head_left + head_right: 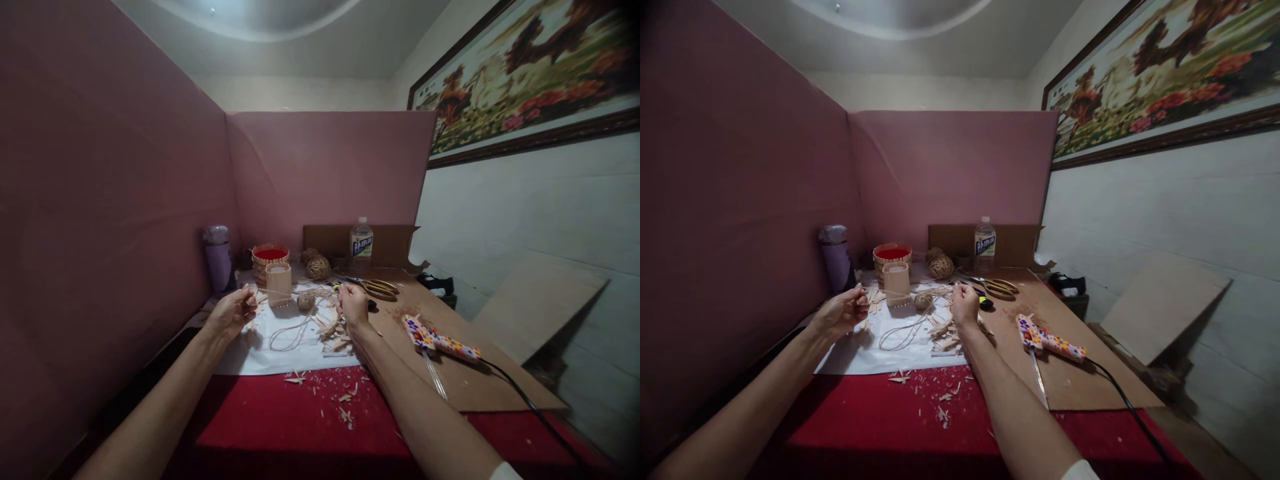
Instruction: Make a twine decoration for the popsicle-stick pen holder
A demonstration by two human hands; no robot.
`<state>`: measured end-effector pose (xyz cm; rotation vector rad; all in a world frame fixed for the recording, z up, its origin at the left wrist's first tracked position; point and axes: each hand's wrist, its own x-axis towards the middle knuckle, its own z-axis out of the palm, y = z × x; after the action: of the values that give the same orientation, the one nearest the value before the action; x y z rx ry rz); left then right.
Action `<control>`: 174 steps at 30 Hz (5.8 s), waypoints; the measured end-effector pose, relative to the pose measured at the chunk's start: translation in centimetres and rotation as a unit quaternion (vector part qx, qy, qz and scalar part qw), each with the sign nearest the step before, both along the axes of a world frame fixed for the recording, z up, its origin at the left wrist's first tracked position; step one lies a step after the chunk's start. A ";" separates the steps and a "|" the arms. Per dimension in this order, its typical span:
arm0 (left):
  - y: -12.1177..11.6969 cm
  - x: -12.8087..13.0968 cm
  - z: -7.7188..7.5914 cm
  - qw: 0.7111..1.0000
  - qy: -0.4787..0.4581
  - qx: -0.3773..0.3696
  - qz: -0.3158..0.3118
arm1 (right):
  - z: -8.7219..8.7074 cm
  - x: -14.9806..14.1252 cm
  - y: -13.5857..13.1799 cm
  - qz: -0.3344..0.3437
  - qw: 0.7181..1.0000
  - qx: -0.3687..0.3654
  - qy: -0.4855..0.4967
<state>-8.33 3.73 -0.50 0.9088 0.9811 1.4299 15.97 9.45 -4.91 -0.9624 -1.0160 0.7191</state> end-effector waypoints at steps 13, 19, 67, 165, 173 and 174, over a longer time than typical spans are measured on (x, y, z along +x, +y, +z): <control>-0.8 2.4 -1.4 0.874 0.467 -0.067 -0.115 | -0.4 0.4 0.4 -0.033 0.999 -0.012 -0.017; -1.1 2.8 -1.7 0.839 0.533 -0.070 -0.086 | -0.5 0.5 0.6 -0.044 0.998 -0.009 -0.033; -0.8 -1.6 6.0 0.986 -0.093 0.071 0.117 | -0.2 -0.4 -0.8 0.102 0.991 -0.014 -0.081; -2.0 8.8 0.0 0.726 0.608 0.321 0.007 | 0.5 -2.3 -3.3 0.298 0.948 -0.101 0.046; -1.5 10.3 -2.5 0.619 0.716 0.321 0.034 | 0.1 -2.5 -3.3 0.299 0.948 -0.103 0.022; -1.5 10.0 -2.5 0.610 0.722 0.324 0.033 | 0.1 -2.6 -3.3 0.304 0.947 -0.102 0.020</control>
<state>1.69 2.21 -3.02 2.8309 1.5950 0.8246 13.41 6.11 -4.81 -0.8019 -1.2316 1.3727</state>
